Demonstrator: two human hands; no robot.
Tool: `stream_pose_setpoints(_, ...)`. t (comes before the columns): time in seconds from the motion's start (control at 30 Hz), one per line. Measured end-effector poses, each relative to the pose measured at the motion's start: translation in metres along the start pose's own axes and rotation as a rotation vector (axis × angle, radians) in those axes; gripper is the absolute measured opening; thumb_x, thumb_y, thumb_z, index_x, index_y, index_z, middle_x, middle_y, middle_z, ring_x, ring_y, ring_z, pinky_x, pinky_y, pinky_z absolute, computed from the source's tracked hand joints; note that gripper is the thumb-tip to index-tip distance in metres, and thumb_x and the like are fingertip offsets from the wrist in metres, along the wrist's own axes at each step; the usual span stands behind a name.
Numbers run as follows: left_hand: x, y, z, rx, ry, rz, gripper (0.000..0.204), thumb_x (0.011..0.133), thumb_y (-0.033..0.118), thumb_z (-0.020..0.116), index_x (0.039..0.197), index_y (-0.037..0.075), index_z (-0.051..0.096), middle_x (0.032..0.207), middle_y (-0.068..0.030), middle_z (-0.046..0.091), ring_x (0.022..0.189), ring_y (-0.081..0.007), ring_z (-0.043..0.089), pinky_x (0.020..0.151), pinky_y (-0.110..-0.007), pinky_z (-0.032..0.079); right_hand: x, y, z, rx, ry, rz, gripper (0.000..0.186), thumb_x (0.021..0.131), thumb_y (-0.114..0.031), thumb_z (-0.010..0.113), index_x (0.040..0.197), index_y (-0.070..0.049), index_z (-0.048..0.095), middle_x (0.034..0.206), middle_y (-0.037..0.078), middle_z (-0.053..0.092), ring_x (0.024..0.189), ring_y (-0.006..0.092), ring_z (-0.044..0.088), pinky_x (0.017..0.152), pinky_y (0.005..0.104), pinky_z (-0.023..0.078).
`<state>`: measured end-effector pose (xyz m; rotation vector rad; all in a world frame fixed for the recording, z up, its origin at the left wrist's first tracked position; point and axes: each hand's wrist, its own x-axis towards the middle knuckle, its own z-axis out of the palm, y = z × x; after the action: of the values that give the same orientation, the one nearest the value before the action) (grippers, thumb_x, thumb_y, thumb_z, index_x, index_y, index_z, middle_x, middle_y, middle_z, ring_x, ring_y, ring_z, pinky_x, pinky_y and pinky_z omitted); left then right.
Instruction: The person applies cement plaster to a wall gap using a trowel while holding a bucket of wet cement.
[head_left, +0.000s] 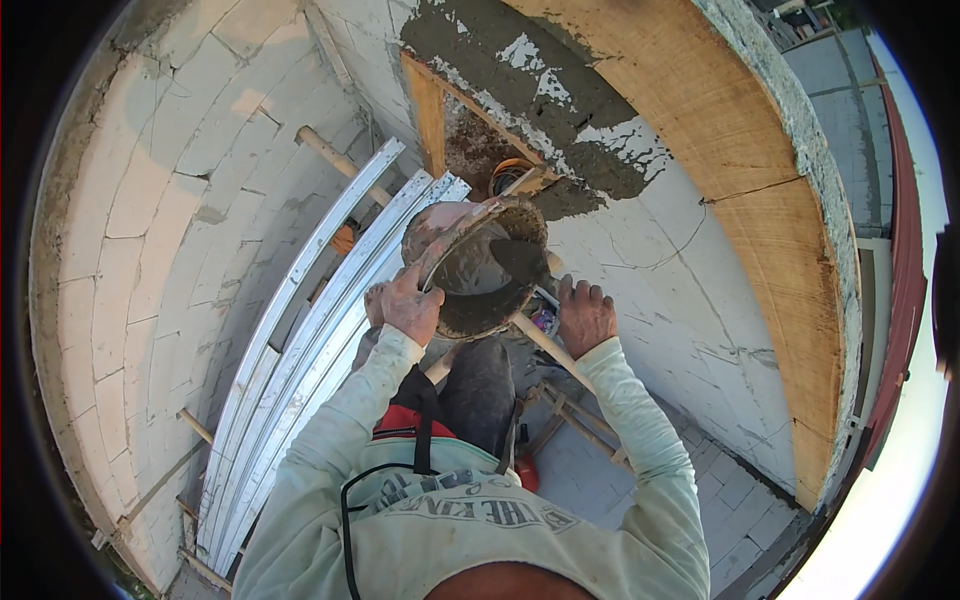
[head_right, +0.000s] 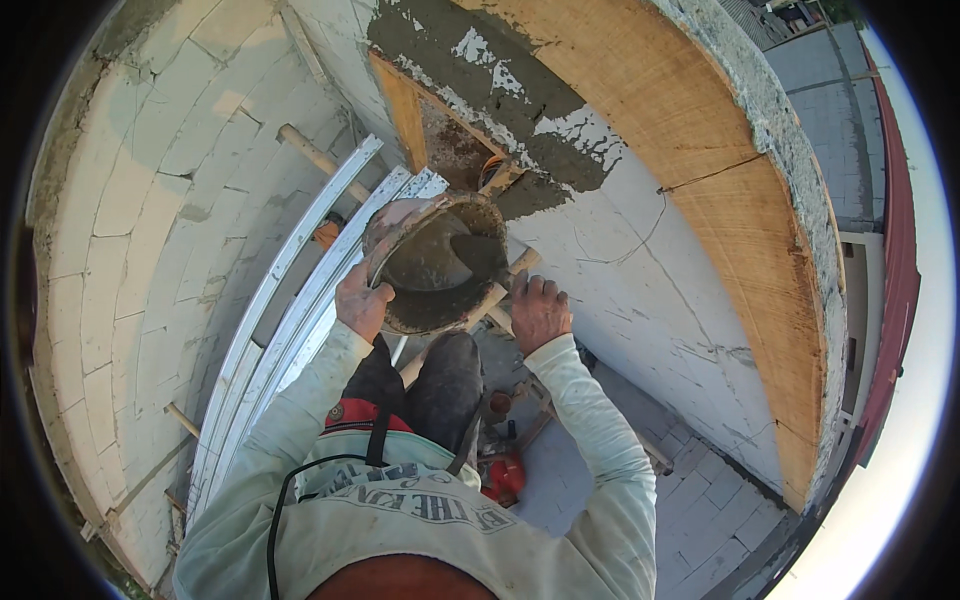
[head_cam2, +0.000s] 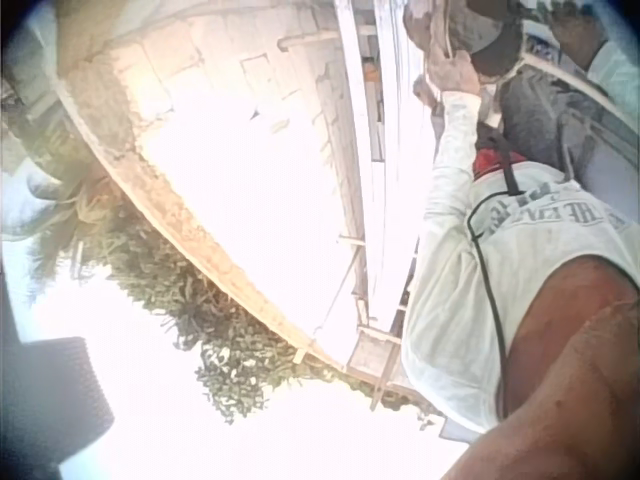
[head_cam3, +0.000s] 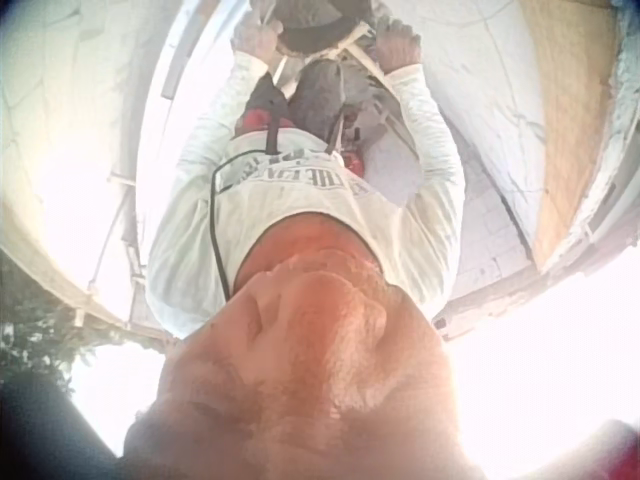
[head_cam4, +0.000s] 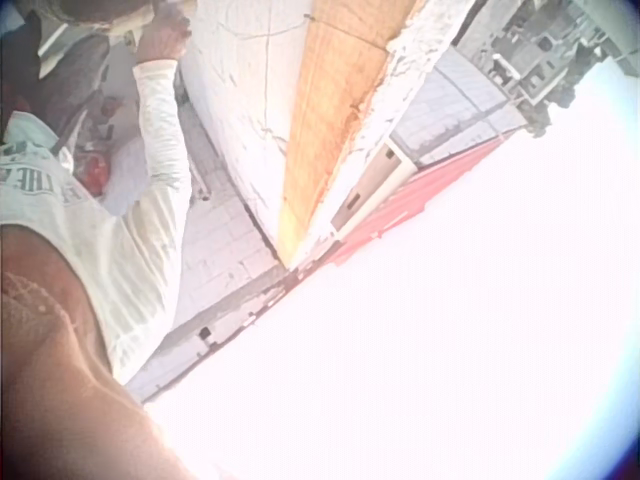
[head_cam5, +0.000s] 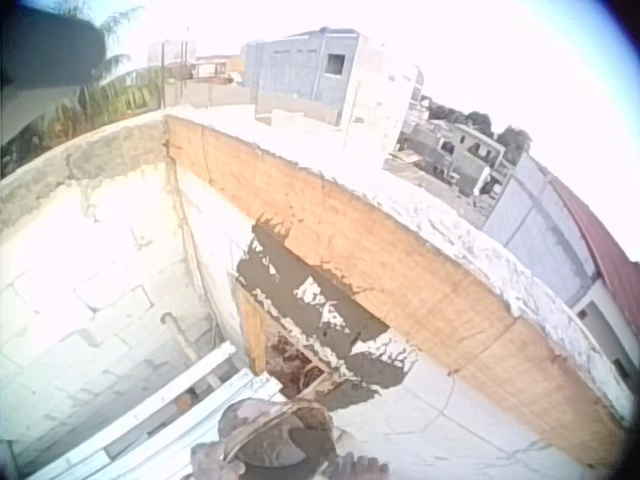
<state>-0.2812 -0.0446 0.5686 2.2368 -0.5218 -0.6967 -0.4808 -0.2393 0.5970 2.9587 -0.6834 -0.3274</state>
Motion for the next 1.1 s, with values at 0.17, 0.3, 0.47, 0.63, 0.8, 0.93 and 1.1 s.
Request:
stream_pose_setpoints(0.17, 0.000, -0.026, 0.006, -0.062, 0.116, 0.101, 0.053, 0.068, 0.020, 0.069, 0.119, 0.008, 0.064, 0.107, -0.0188, 0.065, 0.099, -0.0401, 0.059, 0.091, -0.047, 0.042, 0.011, -0.008, 0.028, 0.338, -0.142, -0.014, 0.038, 0.081, -0.025, 0.066, 0.114, -0.007, 0.059, 0.089, 0.014, 0.060, 0.079, 0.0336, 0.066, 0.068, 0.0451, 0.055)
stream_pose_setpoints(0.3, 0.004, -0.028, -0.004, -0.174, 0.113, 0.058, 0.065, 0.069, 0.016, 0.064, 0.133, 0.021, 0.059, 0.099, -0.0207, 0.067, 0.090, -0.0373, 0.063, 0.089, -0.043, 0.045, 0.004, 0.017, 0.024, 0.560, -0.150, 0.043, 0.047, 0.079, -0.034, 0.071, 0.121, -0.014, 0.062, 0.093, 0.014, 0.063, 0.082, 0.0363, 0.066, 0.071, 0.0496, 0.054)
stream_pose_setpoints(0.47, 0.009, -0.054, -0.002, -0.250, 0.166, -0.082, 0.068, 0.067, 0.014, 0.062, 0.134, 0.016, 0.057, 0.100, -0.0214, 0.067, 0.091, -0.0350, 0.063, 0.087, -0.040, 0.047, 0.037, 0.064, 0.018, 0.799, -0.199, -0.004, 0.045, 0.075, -0.029, 0.072, 0.114, -0.007, 0.068, 0.098, 0.017, 0.069, 0.095, 0.0351, 0.066, 0.086, 0.0432, 0.052)
stream_pose_setpoints(0.63, 0.015, -0.069, 0.001, -0.396, 0.174, -0.151, 0.068, 0.066, 0.011, 0.060, 0.134, 0.010, 0.057, 0.106, -0.0194, 0.068, 0.097, -0.0326, 0.062, 0.089, -0.035, 0.046, 0.109, 0.123, 0.023, 1.028, -0.545, 0.328, 0.032, 0.078, -0.028, 0.072, 0.091, 0.001, 0.066, 0.081, 0.018, 0.068, 0.072, 0.0293, 0.068, 0.069, 0.0409, 0.052)
stream_pose_setpoints(0.8, -0.002, -0.075, -0.036, -0.367, 0.229, -0.244, 0.069, 0.066, 0.010, 0.060, 0.135, 0.012, 0.056, 0.111, -0.0183, 0.068, 0.098, -0.0294, 0.063, 0.088, -0.032, 0.047, 0.064, 0.092, -0.089, 0.696, 0.234, 0.218, 0.027, 0.088, -0.017, 0.063, 0.108, 0.002, 0.061, 0.077, 0.021, 0.064, 0.065, 0.0377, 0.062, 0.063, 0.0398, 0.050)
stream_pose_setpoints(0.93, 0.002, -0.085, -0.033, -0.210, 0.198, -0.257, 0.069, 0.066, 0.012, 0.061, 0.134, 0.014, 0.057, 0.111, -0.0195, 0.068, 0.100, -0.0329, 0.063, 0.089, -0.035, 0.047, 0.015, 0.099, -0.117, 0.550, 0.237, 0.247, 0.033, 0.086, -0.015, 0.064, 0.113, 0.003, 0.061, 0.089, 0.024, 0.066, 0.071, 0.0385, 0.064, 0.065, 0.0408, 0.051)
stream_pose_setpoints(1.1, 0.007, -0.091, -0.025, -0.350, 0.197, -0.144, 0.069, 0.065, 0.014, 0.061, 0.134, 0.016, 0.057, 0.117, -0.0204, 0.065, 0.104, -0.0385, 0.061, 0.094, -0.039, 0.046, 0.019, 0.049, -0.085, 0.331, 0.058, 0.117, 0.045, 0.077, -0.017, 0.074, 0.116, 0.000, 0.060, 0.085, 0.017, 0.062, 0.072, 0.0353, 0.065, 0.062, 0.0419, 0.053)
